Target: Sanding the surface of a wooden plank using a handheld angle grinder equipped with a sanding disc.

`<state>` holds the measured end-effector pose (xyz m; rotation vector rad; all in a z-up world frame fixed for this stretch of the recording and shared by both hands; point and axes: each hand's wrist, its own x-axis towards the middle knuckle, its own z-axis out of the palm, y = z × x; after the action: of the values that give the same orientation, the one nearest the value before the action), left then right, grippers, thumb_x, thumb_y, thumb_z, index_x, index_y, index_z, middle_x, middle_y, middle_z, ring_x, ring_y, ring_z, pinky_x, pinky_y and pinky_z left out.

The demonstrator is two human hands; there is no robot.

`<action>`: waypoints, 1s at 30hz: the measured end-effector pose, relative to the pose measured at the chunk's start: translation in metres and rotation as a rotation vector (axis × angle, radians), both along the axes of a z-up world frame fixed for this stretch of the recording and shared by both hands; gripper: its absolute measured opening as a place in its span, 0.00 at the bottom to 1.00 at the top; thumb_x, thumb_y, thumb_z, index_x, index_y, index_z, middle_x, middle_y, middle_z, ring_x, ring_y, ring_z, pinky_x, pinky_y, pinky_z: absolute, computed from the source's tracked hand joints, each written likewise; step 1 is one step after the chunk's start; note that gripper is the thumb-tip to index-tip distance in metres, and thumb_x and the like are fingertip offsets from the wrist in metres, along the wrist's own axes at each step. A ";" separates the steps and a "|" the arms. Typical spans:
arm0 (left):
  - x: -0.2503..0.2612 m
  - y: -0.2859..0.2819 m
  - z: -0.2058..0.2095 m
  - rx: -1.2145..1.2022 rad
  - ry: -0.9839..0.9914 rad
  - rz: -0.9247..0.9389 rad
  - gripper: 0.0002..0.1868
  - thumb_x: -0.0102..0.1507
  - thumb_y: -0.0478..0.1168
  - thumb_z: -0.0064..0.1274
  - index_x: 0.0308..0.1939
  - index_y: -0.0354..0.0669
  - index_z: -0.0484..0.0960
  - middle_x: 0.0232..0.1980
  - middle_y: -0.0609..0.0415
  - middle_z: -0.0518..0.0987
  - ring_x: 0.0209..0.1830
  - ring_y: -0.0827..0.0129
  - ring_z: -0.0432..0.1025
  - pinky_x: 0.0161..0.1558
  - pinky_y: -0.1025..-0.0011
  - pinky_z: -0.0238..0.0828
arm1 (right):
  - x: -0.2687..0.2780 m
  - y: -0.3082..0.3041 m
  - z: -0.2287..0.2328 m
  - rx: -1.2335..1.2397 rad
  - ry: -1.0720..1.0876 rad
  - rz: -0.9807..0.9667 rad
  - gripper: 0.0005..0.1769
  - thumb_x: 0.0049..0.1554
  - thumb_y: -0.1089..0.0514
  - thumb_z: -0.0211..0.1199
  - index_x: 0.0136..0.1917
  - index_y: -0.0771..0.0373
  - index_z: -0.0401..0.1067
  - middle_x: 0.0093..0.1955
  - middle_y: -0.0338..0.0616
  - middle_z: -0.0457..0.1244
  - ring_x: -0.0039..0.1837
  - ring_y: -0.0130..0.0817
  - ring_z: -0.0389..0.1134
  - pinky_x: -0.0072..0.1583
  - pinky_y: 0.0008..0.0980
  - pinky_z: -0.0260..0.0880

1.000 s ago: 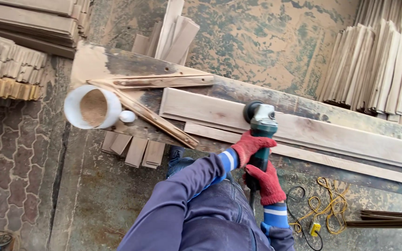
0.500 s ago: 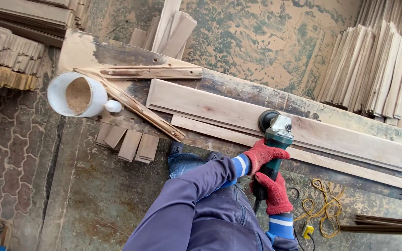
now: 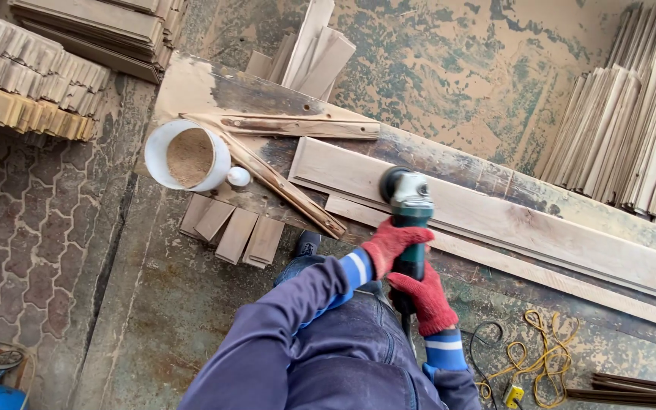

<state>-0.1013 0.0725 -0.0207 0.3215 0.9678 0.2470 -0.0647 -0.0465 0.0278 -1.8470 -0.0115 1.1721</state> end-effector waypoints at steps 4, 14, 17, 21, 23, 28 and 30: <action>-0.029 0.024 -0.005 -0.006 0.035 0.124 0.31 0.43 0.28 0.77 0.48 0.35 0.80 0.30 0.41 0.82 0.27 0.50 0.82 0.30 0.56 0.86 | -0.017 0.036 0.011 -0.030 -0.024 0.116 0.33 0.30 0.58 0.88 0.46 0.66 0.76 0.35 0.56 0.66 0.37 0.47 0.71 0.37 0.47 0.75; 0.019 -0.016 -0.010 0.008 -0.023 -0.044 0.33 0.42 0.34 0.78 0.49 0.38 0.80 0.32 0.46 0.82 0.30 0.57 0.82 0.33 0.61 0.85 | 0.003 -0.019 -0.011 -0.046 -0.019 -0.068 0.31 0.32 0.60 0.86 0.48 0.67 0.75 0.36 0.56 0.66 0.39 0.47 0.71 0.39 0.47 0.76; 0.043 -0.038 -0.026 0.047 -0.044 -0.124 0.34 0.40 0.34 0.79 0.48 0.39 0.80 0.32 0.47 0.82 0.30 0.57 0.82 0.34 0.61 0.85 | 0.006 -0.036 -0.010 -0.055 -0.042 -0.163 0.28 0.36 0.59 0.85 0.48 0.67 0.75 0.37 0.56 0.66 0.39 0.46 0.71 0.40 0.46 0.75; 0.050 -0.044 -0.018 0.108 0.012 -0.182 0.37 0.37 0.36 0.80 0.49 0.39 0.80 0.33 0.48 0.82 0.32 0.57 0.82 0.36 0.61 0.84 | 0.011 -0.045 -0.012 -0.090 -0.051 -0.141 0.29 0.36 0.58 0.86 0.48 0.65 0.76 0.38 0.54 0.67 0.41 0.44 0.70 0.42 0.43 0.73; 0.036 -0.035 -0.006 0.077 0.013 -0.111 0.36 0.38 0.34 0.79 0.48 0.38 0.80 0.33 0.46 0.82 0.31 0.56 0.82 0.36 0.61 0.85 | 0.019 -0.048 -0.026 -0.092 -0.057 -0.079 0.31 0.34 0.57 0.87 0.48 0.66 0.76 0.37 0.55 0.67 0.41 0.44 0.70 0.42 0.43 0.73; 0.013 -0.026 -0.005 0.028 0.036 0.038 0.33 0.42 0.32 0.78 0.49 0.35 0.79 0.32 0.43 0.82 0.30 0.53 0.82 0.34 0.59 0.85 | 0.025 -0.026 -0.009 -0.076 -0.057 0.073 0.33 0.29 0.57 0.88 0.47 0.65 0.78 0.36 0.53 0.67 0.41 0.42 0.70 0.43 0.41 0.73; 0.014 -0.029 -0.016 0.007 0.104 0.060 0.32 0.44 0.33 0.77 0.50 0.35 0.80 0.30 0.44 0.83 0.29 0.53 0.82 0.32 0.59 0.84 | 0.023 -0.017 0.006 -0.069 -0.042 0.123 0.30 0.31 0.58 0.88 0.46 0.64 0.79 0.36 0.51 0.68 0.42 0.40 0.70 0.44 0.40 0.73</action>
<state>-0.0875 0.0435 -0.0364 0.3146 1.0808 0.2906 -0.0416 -0.0633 0.0337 -1.9546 -0.1110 1.2309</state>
